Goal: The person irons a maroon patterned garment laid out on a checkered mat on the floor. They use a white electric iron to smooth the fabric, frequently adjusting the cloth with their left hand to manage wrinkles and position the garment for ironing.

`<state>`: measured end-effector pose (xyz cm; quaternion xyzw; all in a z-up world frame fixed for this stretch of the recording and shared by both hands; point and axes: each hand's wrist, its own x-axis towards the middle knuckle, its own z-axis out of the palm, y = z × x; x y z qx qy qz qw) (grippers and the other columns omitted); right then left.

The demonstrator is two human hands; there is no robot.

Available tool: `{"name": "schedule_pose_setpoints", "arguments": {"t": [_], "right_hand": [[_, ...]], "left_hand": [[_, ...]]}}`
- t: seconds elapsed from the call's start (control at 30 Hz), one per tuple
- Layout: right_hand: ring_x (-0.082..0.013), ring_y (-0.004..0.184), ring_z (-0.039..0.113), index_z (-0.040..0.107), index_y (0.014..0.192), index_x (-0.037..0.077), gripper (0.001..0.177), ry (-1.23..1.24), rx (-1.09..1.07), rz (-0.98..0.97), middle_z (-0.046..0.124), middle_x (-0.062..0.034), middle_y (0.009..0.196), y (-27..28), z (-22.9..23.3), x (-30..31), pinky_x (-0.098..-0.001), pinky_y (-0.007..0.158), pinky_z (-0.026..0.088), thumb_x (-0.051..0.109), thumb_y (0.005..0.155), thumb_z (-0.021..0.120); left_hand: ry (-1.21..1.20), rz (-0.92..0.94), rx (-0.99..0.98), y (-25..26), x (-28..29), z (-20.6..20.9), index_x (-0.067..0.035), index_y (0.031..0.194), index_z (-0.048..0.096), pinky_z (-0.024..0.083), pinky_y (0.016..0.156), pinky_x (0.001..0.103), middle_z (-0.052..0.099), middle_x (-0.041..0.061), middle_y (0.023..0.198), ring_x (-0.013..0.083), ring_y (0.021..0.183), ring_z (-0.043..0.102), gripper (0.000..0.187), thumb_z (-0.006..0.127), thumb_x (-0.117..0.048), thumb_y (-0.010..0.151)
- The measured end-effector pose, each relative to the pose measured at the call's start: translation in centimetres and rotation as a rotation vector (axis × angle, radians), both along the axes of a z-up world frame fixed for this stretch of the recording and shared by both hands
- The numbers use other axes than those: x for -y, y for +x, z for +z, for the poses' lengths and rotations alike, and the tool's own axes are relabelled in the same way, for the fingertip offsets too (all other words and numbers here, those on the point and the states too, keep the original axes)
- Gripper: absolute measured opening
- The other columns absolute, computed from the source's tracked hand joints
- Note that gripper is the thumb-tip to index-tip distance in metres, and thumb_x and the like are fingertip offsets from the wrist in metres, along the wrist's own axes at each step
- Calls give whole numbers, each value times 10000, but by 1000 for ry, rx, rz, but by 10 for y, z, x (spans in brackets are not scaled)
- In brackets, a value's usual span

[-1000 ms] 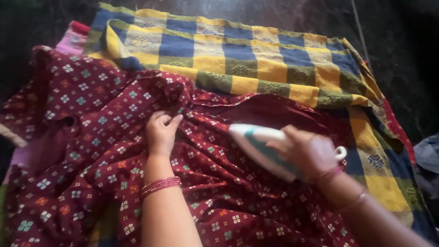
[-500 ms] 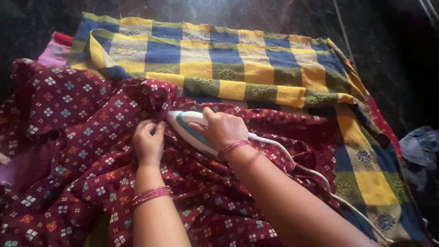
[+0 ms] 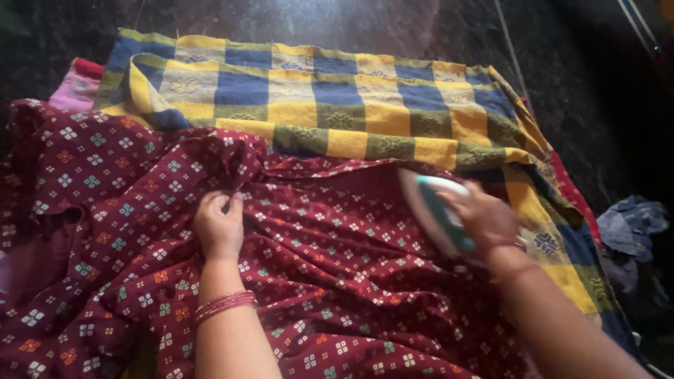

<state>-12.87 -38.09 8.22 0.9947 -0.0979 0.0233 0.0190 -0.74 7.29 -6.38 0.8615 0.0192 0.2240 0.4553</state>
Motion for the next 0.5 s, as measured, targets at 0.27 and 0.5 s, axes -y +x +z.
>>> {"name": "schedule_pose_setpoints", "arguments": {"t": [0.27,0.5], "right_hand": [[-498,945,722,676,1298,200,813,-50,-111,-587,745,-287,988,-80,-13,155,-588,764,562,862,889,437],[-313,671,789,631,1403,181,827,-176,-182,-405,782,-150,836,-102,16,166,-455,614,636,820,936,390]], "left_hand": [[106,11,58,4,0,-5,39,843,684,544,887,446,711,195,1048,367,958,681,230,774,-168,894],[32,3,-52,-2,6,15,-36,903,603,512,836,467,683,178,954,379,922,653,225,802,-129,850]]}}
